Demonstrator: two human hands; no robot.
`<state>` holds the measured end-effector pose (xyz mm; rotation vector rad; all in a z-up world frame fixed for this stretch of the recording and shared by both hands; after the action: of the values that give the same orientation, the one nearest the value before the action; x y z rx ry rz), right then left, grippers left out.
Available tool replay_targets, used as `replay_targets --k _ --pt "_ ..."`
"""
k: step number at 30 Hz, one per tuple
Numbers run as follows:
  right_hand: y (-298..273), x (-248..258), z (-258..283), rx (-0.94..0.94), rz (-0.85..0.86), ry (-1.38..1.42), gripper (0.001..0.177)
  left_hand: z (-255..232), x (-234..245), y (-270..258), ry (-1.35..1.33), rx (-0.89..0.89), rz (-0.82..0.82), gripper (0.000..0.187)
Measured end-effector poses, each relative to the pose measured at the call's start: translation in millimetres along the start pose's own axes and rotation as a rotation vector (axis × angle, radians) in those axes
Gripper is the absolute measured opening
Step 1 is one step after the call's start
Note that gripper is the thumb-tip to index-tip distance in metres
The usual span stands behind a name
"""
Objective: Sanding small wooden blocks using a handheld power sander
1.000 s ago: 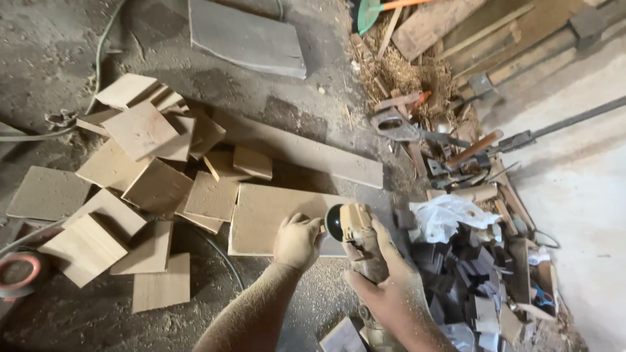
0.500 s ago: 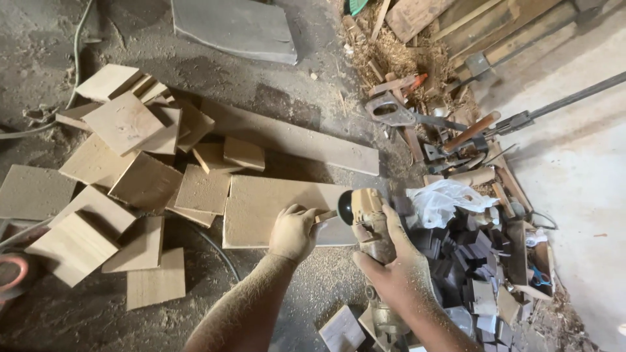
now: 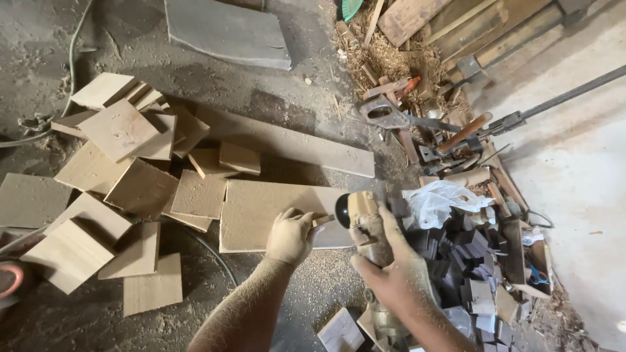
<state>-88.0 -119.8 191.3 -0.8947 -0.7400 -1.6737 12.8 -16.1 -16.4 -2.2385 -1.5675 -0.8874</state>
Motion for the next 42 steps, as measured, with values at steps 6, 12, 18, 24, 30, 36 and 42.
replay_targets --k 6,12,18,24,30,36,42 --pt "-12 -11 15 0.1 0.006 -0.019 0.099 3 -5 -3 0.049 -0.01 0.018 0.017" --pt "-9 -11 20 0.086 0.018 0.028 0.097 1 -3 -1 0.03 -0.065 -0.073 0.013" --pt "4 6 13 -0.128 0.014 -0.04 0.102 0 -3 -2 0.012 -0.064 -0.075 0.023" --pt "7 25 -10 -0.319 0.003 -0.024 0.108 -6 2 -1 -0.028 -0.071 -0.084 0.019" --pt "2 38 -7 -0.368 0.006 -0.054 0.109 -7 7 4 0.058 0.002 0.046 0.024" --pt "-10 42 -8 -0.343 0.004 0.036 0.111 -9 10 0 0.003 0.11 0.125 0.03" --pt "-16 56 7 -0.407 0.031 -0.046 0.108 -30 46 -4 -0.199 -0.018 -0.19 0.025"
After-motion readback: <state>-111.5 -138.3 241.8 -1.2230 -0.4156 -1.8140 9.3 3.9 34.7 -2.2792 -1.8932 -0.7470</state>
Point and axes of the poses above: each hand's wrist, its own y-axis towards the middle knuckle, its own x-axis out of the back of the hand, z = x × y, the point moved 1 cm from there along y, towards the middle knuckle, and after that the axes turned 5 degrees about x, right-handed, at the moved point
